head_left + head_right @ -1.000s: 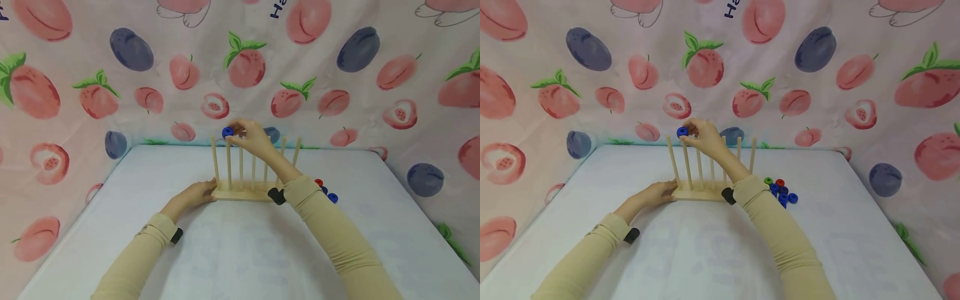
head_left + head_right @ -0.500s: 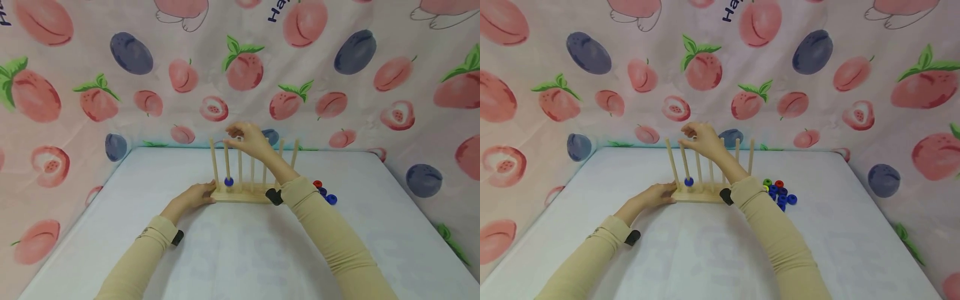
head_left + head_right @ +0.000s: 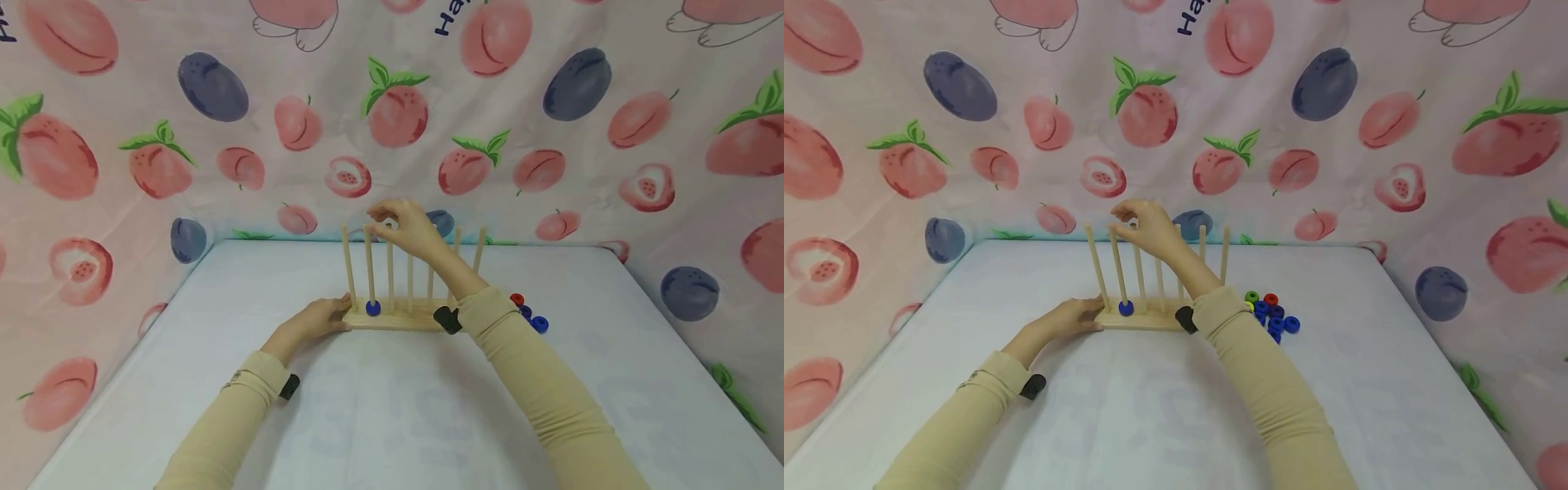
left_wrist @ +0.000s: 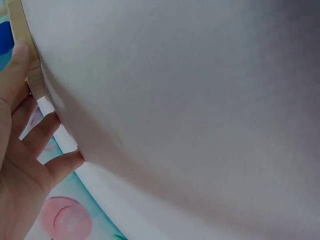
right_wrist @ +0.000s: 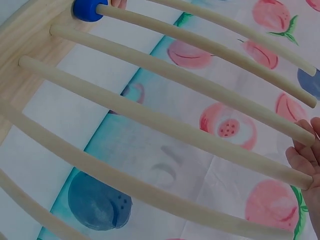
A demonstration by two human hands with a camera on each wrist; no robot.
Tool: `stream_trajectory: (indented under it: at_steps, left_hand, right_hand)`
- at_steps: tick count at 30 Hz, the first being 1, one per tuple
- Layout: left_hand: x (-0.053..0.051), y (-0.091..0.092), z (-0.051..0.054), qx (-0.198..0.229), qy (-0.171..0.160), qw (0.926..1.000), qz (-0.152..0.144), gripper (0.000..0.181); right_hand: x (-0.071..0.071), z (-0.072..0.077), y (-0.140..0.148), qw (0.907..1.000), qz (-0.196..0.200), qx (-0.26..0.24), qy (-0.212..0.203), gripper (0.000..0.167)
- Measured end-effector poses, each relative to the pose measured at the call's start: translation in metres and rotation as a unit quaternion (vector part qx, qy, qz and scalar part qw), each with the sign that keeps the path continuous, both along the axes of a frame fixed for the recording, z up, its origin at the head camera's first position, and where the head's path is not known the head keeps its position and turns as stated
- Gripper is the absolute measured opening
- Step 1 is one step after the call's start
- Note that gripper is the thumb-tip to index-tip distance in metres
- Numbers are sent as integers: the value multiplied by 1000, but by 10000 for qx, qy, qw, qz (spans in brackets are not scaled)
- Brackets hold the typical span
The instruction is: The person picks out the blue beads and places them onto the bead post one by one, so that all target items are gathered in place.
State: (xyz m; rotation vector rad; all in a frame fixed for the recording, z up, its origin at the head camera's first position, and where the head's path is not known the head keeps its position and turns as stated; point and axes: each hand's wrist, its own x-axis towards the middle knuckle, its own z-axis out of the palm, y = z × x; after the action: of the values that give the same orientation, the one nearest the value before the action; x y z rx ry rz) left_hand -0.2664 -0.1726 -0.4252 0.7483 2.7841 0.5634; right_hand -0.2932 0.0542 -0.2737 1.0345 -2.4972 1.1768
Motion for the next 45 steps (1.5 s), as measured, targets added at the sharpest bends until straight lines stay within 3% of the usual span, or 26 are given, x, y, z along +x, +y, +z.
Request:
stream_trajectory:
  at_steps: [7, 15, 24, 45]
  left_hand:
    - [-1, -2, 0, 52, -53, 10000, -1, 61]
    - [0, -2, -3, 100, -16, 9999, -40, 60]
    - [-1, 0, 0, 44, -37, 10000, 5, 59]
    - [-3, -1, -1, 61, -11, 10000, -41, 59]
  right_hand:
    - [1, -2, -3, 9982, -40, 468, 384, 28]
    - [6, -1, -3, 9970, -179, 651, 374, 31]
    - [5, 0, -2, 9983, -218, 530, 135, 31]
    - [5, -3, -1, 9991, -131, 266, 318, 30]
